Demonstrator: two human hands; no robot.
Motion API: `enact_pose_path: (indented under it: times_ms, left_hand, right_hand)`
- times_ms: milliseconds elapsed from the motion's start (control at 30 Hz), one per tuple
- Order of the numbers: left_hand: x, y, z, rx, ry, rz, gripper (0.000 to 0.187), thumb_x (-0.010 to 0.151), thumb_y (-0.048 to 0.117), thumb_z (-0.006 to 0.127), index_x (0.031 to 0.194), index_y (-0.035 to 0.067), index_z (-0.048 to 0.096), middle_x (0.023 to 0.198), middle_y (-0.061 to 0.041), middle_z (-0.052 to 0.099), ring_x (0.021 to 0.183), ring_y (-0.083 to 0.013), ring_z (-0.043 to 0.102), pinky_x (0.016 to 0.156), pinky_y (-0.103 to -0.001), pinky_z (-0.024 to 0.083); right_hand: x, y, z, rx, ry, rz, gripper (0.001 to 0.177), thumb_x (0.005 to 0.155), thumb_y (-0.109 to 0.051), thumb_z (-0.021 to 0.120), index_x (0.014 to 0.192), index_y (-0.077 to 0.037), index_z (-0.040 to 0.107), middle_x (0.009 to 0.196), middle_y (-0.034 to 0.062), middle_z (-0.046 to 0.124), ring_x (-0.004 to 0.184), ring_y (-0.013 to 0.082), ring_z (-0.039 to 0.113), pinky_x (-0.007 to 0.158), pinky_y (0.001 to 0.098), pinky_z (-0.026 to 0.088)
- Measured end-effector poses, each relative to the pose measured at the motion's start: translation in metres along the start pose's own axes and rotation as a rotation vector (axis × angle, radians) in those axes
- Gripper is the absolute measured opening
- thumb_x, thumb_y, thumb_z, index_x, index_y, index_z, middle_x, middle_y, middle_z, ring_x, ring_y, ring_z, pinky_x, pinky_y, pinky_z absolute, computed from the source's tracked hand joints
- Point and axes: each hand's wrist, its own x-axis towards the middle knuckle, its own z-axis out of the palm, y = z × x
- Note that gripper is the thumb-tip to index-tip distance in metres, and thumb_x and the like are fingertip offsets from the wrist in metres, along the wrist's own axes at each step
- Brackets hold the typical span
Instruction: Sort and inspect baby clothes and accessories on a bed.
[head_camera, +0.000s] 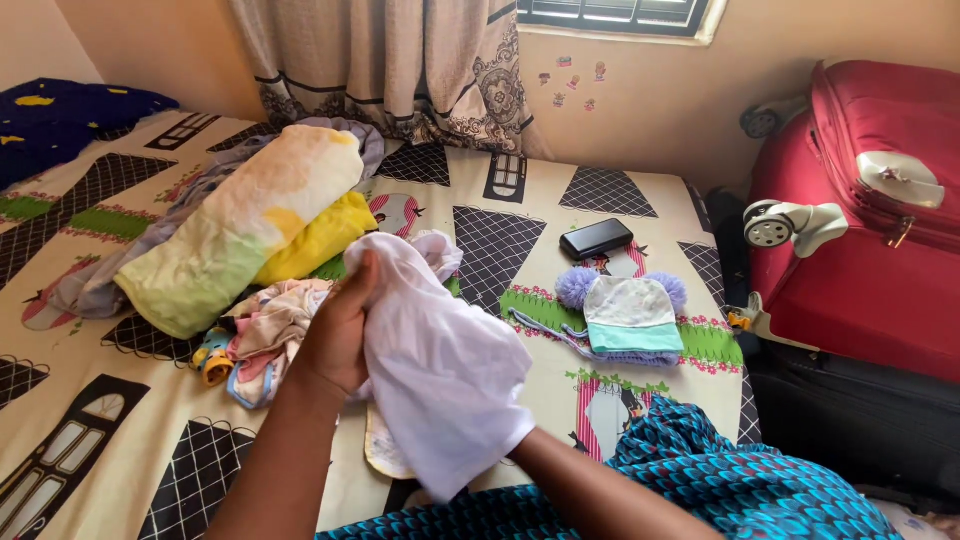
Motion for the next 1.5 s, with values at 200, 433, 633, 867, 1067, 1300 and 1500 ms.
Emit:
enact_pose_path:
  times_ms: [200, 433, 633, 867, 1067, 1300, 1500]
  left_hand:
    - [0.024, -0.032, -0.001, 0.112, -0.041, 0.066, 0.068, 0.095, 0.05, 0.061, 0.142, 0.001, 0.058, 0.124, -0.009, 0.07, 0.112, -0.0199, 0.068, 0.099, -0.038, 0.054]
    - [0.045, -0.09, -0.02, 0.101, 0.179, -0.028, 0.05, 0.097, 0.046, 0.064, 0.126, 0.006, 0.063, 0.11, -0.003, 0.072, 0.097, -0.0143, 0.068, 0.086, -0.034, 0.055]
    - [0.065, -0.093, -0.017, 0.316, 0.054, -0.06, 0.04, 0.097, 0.042, 0.065, 0.118, 0.008, 0.069, 0.104, 0.002, 0.072, 0.09, -0.0057, 0.066, 0.079, -0.026, 0.054]
    - [0.159, -0.113, -0.053, 0.768, 0.479, 0.244, 0.055, 0.101, 0.042, 0.071, 0.135, 0.002, 0.057, 0.116, -0.013, 0.06, 0.1, -0.0213, 0.056, 0.082, -0.035, 0.047]
    - [0.141, -0.159, -0.049, 1.272, 0.537, -0.15, 0.058, 0.088, 0.05, 0.069, 0.129, 0.008, 0.066, 0.127, -0.019, 0.07, 0.116, -0.0334, 0.068, 0.1, -0.043, 0.052]
    - [0.116, -0.182, -0.027, 1.506, 0.4, -0.234, 0.065, 0.074, 0.018, 0.073, 0.137, 0.007, 0.057, 0.129, -0.02, 0.065, 0.121, -0.0356, 0.062, 0.101, -0.045, 0.048]
    - [0.097, -0.168, -0.064, 1.398, 0.342, -0.233, 0.068, 0.07, 0.006, 0.061, 0.137, 0.017, 0.067, 0.133, -0.015, 0.069, 0.123, -0.0306, 0.066, 0.106, -0.038, 0.05]
  right_hand:
    - [-0.024, -0.054, -0.1, 0.457, -0.084, 0.087, 0.09, 0.088, -0.07, 0.049, 0.145, 0.0, 0.047, 0.133, 0.0213, 0.066, 0.122, 0.0318, 0.065, 0.107, 0.046, 0.05]
    - [-0.044, -0.107, -0.138, 0.107, 0.078, 0.356, 0.064, 0.092, -0.049, 0.056, 0.137, -0.003, 0.058, 0.12, 0.0144, 0.073, 0.111, 0.026, 0.071, 0.1, 0.0468, 0.057]
    - [-0.026, -0.083, -0.175, -0.151, 0.208, 0.326, 0.053, 0.08, -0.011, 0.078, 0.13, 0.001, 0.064, 0.112, 0.01, 0.076, 0.102, 0.0206, 0.073, 0.097, 0.0358, 0.057]
    - [0.041, -0.042, -0.235, -0.224, 0.743, -0.039, 0.062, 0.086, -0.008, 0.069, 0.143, -0.001, 0.045, 0.13, 0.0152, 0.057, 0.108, 0.0206, 0.066, 0.09, 0.0349, 0.055]
    - [0.014, -0.011, -0.207, -0.995, 0.806, 0.145, 0.058, 0.085, -0.018, 0.07, 0.138, -0.003, 0.054, 0.131, 0.0215, 0.059, 0.117, 0.0332, 0.06, 0.101, 0.0445, 0.047]
    - [-0.024, 0.02, -0.178, -1.304, 0.6, 0.11, 0.028, 0.087, -0.022, 0.066, 0.111, -0.009, 0.074, 0.127, 0.0162, 0.064, 0.119, 0.0356, 0.058, 0.103, 0.0454, 0.047]
    - [-0.028, 0.025, -0.188, -1.371, 0.411, 0.191, 0.042, 0.091, -0.013, 0.057, 0.132, -0.006, 0.064, 0.146, 0.0181, 0.054, 0.136, 0.0343, 0.048, 0.112, 0.0467, 0.037]
